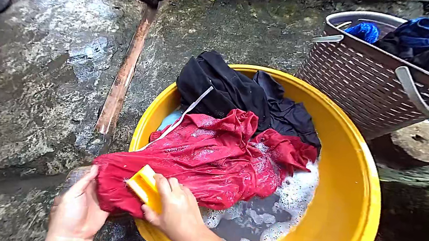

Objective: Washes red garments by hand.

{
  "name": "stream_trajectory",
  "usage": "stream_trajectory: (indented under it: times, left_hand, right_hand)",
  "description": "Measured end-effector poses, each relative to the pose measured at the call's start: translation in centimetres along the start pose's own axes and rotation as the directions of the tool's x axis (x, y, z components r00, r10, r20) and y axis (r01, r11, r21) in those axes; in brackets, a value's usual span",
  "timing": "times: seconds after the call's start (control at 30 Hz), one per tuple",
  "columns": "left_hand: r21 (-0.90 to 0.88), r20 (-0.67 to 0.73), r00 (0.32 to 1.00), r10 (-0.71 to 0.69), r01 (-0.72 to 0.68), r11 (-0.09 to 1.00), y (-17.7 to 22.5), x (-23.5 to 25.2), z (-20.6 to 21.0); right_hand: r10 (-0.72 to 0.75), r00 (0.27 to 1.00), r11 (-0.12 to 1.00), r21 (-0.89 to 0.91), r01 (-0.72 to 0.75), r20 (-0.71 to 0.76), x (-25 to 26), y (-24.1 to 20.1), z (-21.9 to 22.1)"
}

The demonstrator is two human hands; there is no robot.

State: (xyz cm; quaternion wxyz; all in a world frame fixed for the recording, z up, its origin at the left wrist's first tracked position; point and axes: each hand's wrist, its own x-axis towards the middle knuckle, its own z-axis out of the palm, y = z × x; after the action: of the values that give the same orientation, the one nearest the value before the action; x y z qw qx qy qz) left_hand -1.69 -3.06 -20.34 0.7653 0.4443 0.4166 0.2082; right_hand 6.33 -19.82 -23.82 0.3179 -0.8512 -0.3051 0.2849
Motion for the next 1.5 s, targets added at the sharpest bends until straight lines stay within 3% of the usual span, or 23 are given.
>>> stream_trajectory:
  times: [0.07,0.17,0.27,0.33,0.37,0.4,0.47,0.53,0.57,0.6,0.67,0.73,0.83,0.9,0.97,1.07,1.13,1.17,1.23,1.3,1.33,1.43,1.5]
  left_hand:
    - [-0.032,-0.003,0.999,0.041,-0.041,0.999,1.1,-0.3,-0.9]
    - [-0.139,0.04,0.995,0.096,-0.089,0.986,1.6,-0.4,-1.8]
    - [-0.128,0.076,0.993,0.093,-0.083,0.988,1.1,-0.7,-1.1]
    - [0.058,0.074,0.997,-0.002,-0.002,0.998,0.3,-1.1,-1.1]
    - [0.213,0.093,0.992,-0.087,0.066,0.975,-0.3,-1.2,-1.6]
    - [0.372,0.113,0.978,-0.173,0.12,0.921,-1.2,-1.2,-2.2]
    - [0.607,0.13,0.946,-0.297,0.16,0.778,-2.5,-1.6,-2.7]
    - [0.612,0.126,0.962,-0.244,0.118,0.782,-2.4,-2.7,-3.0]
    - [0.557,0.1,0.986,-0.133,0.055,0.829,-1.8,-3.2,-3.2]
    - [0.497,0.052,0.999,0.0,-0.026,0.867,-1.1,-3.2,-3.3]
    - [0.38,0.002,0.976,0.219,-0.203,0.902,0.1,-2.6,-3.7]
    - [0.305,-0.022,0.956,0.292,-0.272,0.913,1.0,-2.6,-3.1]
    - [0.34,-0.056,0.977,0.206,-0.175,0.924,1.2,-2.8,-1.7]
    - [0.504,-0.044,0.997,0.057,-0.027,0.863,0.6,-2.6,-1.9]
    - [0.679,0.017,0.995,-0.097,0.059,0.732,-0.6,-2.5,-2.5]
    - [0.765,0.263,0.921,-0.286,-0.019,0.644,-1.3,-3.1,-3.8]
    - [0.688,0.364,0.908,-0.207,-0.112,0.717,-0.6,-3.8,-4.9]
    - [0.639,0.343,0.935,-0.088,-0.163,0.752,0.1,-4.3,-5.5]
    - [0.561,0.224,0.96,0.165,-0.266,0.784,1.5,-5.0,-6.0]
    - [0.422,0.178,0.927,0.33,-0.374,0.826,1.9,-4.9,-6.2]
    - [0.375,0.168,0.923,0.345,-0.384,0.844,2.0,-4.9,-6.4]
    - [0.47,0.131,0.97,0.205,-0.243,0.849,1.9,-4.6,-5.9]
    - [0.677,0.095,0.995,0.008,-0.07,0.733,0.8,-4.2,-5.3]
  right_hand:
    - [0.194,0.98,0.981,-0.028,-0.193,0.051,0.5,4.2,-1.3]
    - [0.441,0.86,0.879,-0.074,-0.472,-0.257,-0.8,16.1,-5.7]
    - [0.622,0.697,0.725,-0.073,-0.684,-0.356,-2.7,23.6,-10.9]
    - [0.665,0.646,0.705,0.028,-0.709,-0.375,-2.6,22.1,-12.3]
    - [0.643,0.659,0.744,0.115,-0.658,-0.39,-2.2,19.5,-12.0]
    - [0.596,0.703,0.798,0.19,-0.571,-0.388,-1.6,16.1,-11.0]
    - [0.402,0.871,0.909,0.238,-0.342,-0.282,-0.7,8.5,-7.0]
    - [0.1,0.993,0.989,0.115,-0.093,-0.065,-0.5,2.5,-2.7]
    - [-0.01,1.0,0.998,0.056,0.01,0.009,-0.5,1.5,-1.2]
    - [-0.032,0.999,0.999,0.02,0.031,0.031,-0.5,2.0,-0.3]
    - [0.123,0.991,0.992,-0.026,-0.124,-0.06,-0.8,6.6,-0.9]
    - [0.271,0.923,0.946,-0.099,-0.307,-0.275,-1.1,13.7,-3.5]
    - [0.562,0.767,0.78,-0.111,-0.616,-0.308,-1.6,22.3,-10.1]
    - [0.647,0.697,0.719,-0.055,-0.692,-0.309,-0.7,22.1,-12.3]
    - [0.58,0.754,0.804,0.065,-0.592,-0.308,0.4,16.3,-11.8]
    - [0.227,0.965,0.967,0.147,-0.208,-0.132,0.9,4.0,-5.4]
    - [-0.064,0.996,0.995,0.074,0.059,0.069,1.1,-1.0,-1.2]
    - [-0.119,0.983,0.993,0.038,0.114,0.139,1.5,-1.5,-0.1]
    - [0.044,0.993,0.999,-0.031,-0.04,0.106,2.5,2.0,-0.8]
    - [0.233,0.961,0.96,-0.123,-0.252,-0.15,3.3,9.5,-3.4]
    - [0.305,0.922,0.925,-0.156,-0.346,-0.237,3.2,13.6,-5.2]
    - [0.522,0.798,0.799,-0.155,-0.581,-0.302,3.0,21.0,-10.9]
    - [0.569,0.763,0.788,-0.063,-0.613,-0.308,3.1,19.0,-12.2]
